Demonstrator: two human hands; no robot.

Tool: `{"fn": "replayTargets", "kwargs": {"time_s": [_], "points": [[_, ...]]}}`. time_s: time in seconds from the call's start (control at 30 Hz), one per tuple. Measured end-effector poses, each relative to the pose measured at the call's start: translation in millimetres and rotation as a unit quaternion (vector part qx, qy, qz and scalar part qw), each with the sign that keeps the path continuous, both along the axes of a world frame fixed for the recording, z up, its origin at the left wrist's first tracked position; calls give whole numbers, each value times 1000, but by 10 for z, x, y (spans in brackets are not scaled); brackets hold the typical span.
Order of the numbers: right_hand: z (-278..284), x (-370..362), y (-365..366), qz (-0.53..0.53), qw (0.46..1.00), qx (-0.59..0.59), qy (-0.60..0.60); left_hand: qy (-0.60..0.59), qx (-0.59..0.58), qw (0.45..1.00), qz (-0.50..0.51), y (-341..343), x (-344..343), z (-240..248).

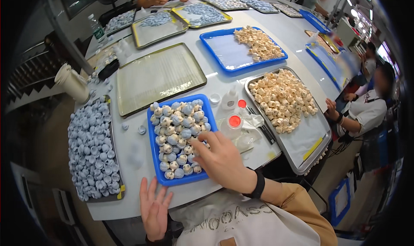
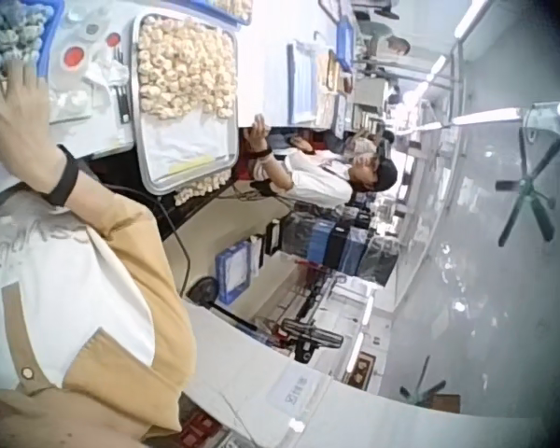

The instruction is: The person assembles small figurines by applying glue to the base of a beige head and attaching a light-blue hairpiece. They repeatedly pick parts from trays, apply adhesive, join the components, and place the finished figures into a blue tray.

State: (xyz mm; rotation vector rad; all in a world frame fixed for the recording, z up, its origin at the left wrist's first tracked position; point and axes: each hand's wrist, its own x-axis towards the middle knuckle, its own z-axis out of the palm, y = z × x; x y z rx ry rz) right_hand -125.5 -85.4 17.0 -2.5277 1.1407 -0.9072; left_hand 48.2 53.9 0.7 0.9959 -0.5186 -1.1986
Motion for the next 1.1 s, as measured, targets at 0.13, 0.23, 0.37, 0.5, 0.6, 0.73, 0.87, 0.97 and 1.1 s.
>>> {"fn": "replayTargets", "kwargs": {"time_s": [0.13, 0.23, 0.37, 0.5, 0.6, 0.73, 0.87, 0.97, 1.1], "points": [[43, -14, -12, 23, 999, 22, 38, 83, -4, 996, -25, -83, -89, -107], [189, -267, 210, 84, 990, 115, -6, 79, 3, 997, -18, -103, -62, -188], [54, -682, 486, 86, 967, 225, -81, 78, 52, 995, -32, -206, -9, -80], [-175, -946, 638, 67, 884, 390, -250, 87, 153, 977, -117, -280, 223, -94], [-329, -880, 582, 110, 726, 558, -386, 76, 174, 972, -135, -264, 261, -54], [-332, -665, 541, 121, 579, 689, -419, 67, 155, 981, -96, -127, 204, 5], [-297, -495, 527, 195, 581, 661, -433, 23, 78, 992, -94, 147, 203, 30], [-65, -509, 552, 258, 604, 610, -443, -51, 31, 991, -124, 370, 255, 145], [213, -765, 548, 235, 611, 595, -466, -137, -69, 977, -146, 259, 80, 238]]}}
